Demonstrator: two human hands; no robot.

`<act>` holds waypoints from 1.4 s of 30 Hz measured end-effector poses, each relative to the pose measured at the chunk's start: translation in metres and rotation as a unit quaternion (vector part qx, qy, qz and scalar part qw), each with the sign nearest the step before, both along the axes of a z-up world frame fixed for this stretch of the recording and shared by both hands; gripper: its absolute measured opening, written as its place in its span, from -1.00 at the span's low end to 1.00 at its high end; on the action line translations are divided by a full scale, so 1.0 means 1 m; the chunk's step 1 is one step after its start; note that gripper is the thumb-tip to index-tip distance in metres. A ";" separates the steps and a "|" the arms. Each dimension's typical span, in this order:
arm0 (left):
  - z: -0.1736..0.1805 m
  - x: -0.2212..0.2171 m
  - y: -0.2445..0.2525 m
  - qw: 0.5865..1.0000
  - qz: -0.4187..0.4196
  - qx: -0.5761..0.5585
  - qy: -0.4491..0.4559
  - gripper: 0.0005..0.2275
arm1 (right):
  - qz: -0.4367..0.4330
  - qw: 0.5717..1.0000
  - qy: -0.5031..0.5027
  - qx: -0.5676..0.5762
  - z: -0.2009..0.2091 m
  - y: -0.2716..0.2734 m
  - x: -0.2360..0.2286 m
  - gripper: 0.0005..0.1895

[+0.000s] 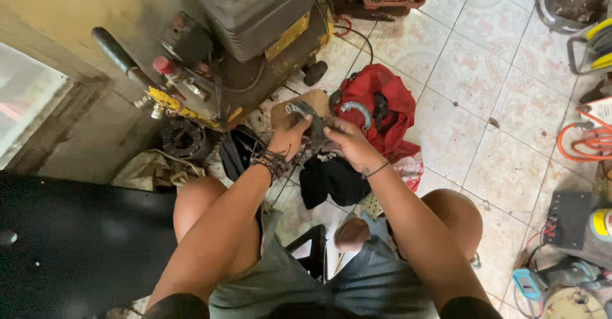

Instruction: The person sits on the floor and uses a metal file to smooth the edges of a circular metal part. They hold the part with their left hand and file it with their right hand, occasionally adjusting the part's position.

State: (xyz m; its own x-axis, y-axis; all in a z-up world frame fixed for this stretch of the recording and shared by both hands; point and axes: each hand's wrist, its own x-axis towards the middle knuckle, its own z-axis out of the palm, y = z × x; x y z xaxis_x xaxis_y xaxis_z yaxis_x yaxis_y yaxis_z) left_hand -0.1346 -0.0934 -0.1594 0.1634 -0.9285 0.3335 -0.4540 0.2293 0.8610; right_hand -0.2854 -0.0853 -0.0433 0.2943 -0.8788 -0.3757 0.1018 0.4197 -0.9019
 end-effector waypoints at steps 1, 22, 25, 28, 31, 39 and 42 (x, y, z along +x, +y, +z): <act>0.004 0.003 0.000 1.000 0.003 -0.003 0.000 -0.63 | 0.003 1.000 0.000 -0.003 -0.003 0.000 0.001 -0.73; 0.076 0.043 0.000 0.986 -0.103 -0.064 -0.113 -0.69 | 0.096 0.808 0.580 0.026 -0.260 -0.054 -0.161 -0.57; 0.070 0.048 -0.003 0.974 -0.164 0.021 0.157 -0.78 | 0.143 0.817 0.558 0.010 -0.284 -0.047 -0.153 -0.53; 0.064 0.048 -0.008 0.983 -0.132 0.030 0.127 -0.87 | 0.170 0.805 0.566 0.060 -0.281 -0.036 -0.129 -0.53; 0.059 0.043 -0.009 0.968 -0.108 0.048 0.222 -0.88 | 0.274 0.725 0.628 0.070 -0.250 -0.022 -0.111 -0.42; 0.019 0.053 -0.018 0.970 -0.078 0.112 0.200 -0.67 | 0.194 0.616 0.740 -0.189 -0.201 -0.037 -0.104 -0.83; 0.105 0.053 -0.012 0.994 -0.097 0.043 0.032 -0.71 | 0.146 0.672 0.702 -0.185 -0.162 -0.030 -0.094 -0.78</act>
State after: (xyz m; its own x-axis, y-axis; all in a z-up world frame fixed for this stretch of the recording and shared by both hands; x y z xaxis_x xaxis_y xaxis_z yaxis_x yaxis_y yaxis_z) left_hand -0.0812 -0.1057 -0.0547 -0.0024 -0.9693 0.2458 -0.3523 0.2309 0.9070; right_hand -0.3792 -0.1149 -0.2050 0.0577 -0.9704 -0.2347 -0.9966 -0.0422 -0.0706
